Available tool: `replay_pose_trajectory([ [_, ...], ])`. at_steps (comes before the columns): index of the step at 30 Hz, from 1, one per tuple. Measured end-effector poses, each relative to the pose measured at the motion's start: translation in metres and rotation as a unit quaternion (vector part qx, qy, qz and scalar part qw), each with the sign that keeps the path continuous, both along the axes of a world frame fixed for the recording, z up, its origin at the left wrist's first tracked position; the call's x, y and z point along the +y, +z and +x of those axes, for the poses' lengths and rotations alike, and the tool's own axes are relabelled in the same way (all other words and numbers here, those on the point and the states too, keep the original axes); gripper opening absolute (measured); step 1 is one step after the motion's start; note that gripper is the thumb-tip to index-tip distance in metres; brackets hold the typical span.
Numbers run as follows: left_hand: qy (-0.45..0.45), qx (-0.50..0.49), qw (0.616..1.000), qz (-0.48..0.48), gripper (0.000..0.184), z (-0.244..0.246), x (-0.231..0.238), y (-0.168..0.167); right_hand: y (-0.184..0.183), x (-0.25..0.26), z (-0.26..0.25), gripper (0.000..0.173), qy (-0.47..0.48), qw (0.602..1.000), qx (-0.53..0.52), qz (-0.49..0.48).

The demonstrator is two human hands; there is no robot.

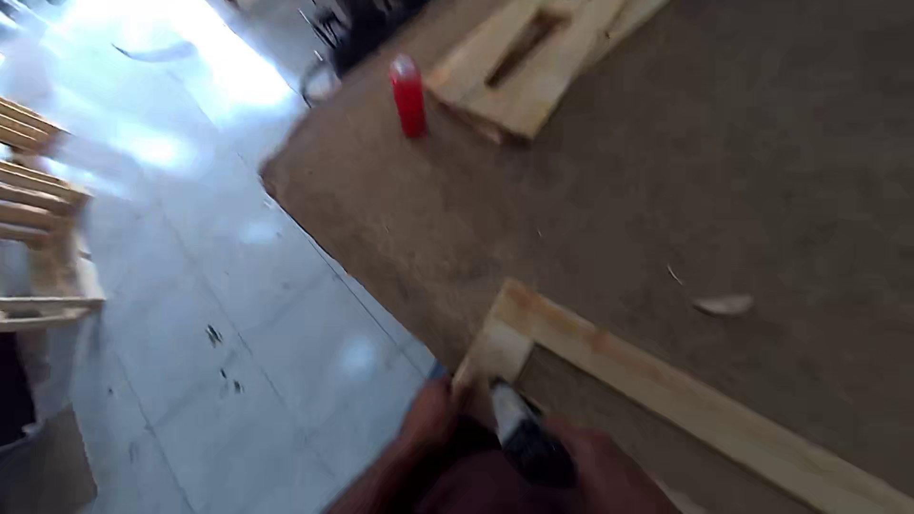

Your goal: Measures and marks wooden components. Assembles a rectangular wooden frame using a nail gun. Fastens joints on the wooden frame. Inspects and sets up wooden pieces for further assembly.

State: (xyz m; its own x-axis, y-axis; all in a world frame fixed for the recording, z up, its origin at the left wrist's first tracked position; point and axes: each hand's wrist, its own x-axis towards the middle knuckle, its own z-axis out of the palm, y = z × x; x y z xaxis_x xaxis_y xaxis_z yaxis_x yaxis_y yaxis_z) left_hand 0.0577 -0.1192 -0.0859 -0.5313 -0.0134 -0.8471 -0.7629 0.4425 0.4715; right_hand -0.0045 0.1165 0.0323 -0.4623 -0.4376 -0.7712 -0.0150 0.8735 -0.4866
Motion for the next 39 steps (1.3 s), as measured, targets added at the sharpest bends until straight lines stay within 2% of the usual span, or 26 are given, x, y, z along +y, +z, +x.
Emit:
replay_pose_trajectory([
  [2,0.021,0.016,0.997,0.077,0.064,0.006,-0.005,-0.018,-0.012,-0.005,-0.004,0.056,0.005,1.0,-0.002,0.017],
  [4,0.025,0.024,0.995,0.091,0.06,0.006,-0.006,-0.024,-0.016,-0.01,-0.009,0.056,0.01,0.999,-0.009,0.033],
  [9,-0.057,-0.03,0.997,0.033,0.06,-0.008,-0.005,-0.007,-0.02,-0.02,-0.017,0.058,0.029,0.999,-0.01,0.034],
  [13,-0.086,-0.052,0.995,0.017,0.058,-0.014,-0.004,-0.002,-0.022,-0.026,-0.02,0.057,0.037,0.999,0.008,0.017],
  [18,-0.088,-0.061,0.994,0.012,0.055,-0.017,-0.004,0.0,-0.027,-0.032,-0.019,0.053,0.046,0.998,0.048,0.011],
  [21,-0.087,-0.07,0.994,0.012,0.052,-0.018,-0.003,0.002,-0.017,-0.044,-0.03,0.049,0.059,0.992,-0.044,0.098],
  [23,-0.086,-0.073,0.994,0.008,0.051,-0.018,-0.002,0.003,-0.014,-0.047,-0.033,0.05,0.062,0.988,-0.07,0.121],
  [26,-0.08,-0.065,0.995,-0.001,0.052,-0.016,-0.001,0.002,-0.013,-0.046,-0.032,0.057,0.067,0.985,-0.083,0.134],
  [39,-0.069,-0.054,0.996,-0.009,0.057,-0.011,0.0,-0.002,-0.01,-0.017,-0.02,0.057,0.05,0.984,-0.09,0.142],
])
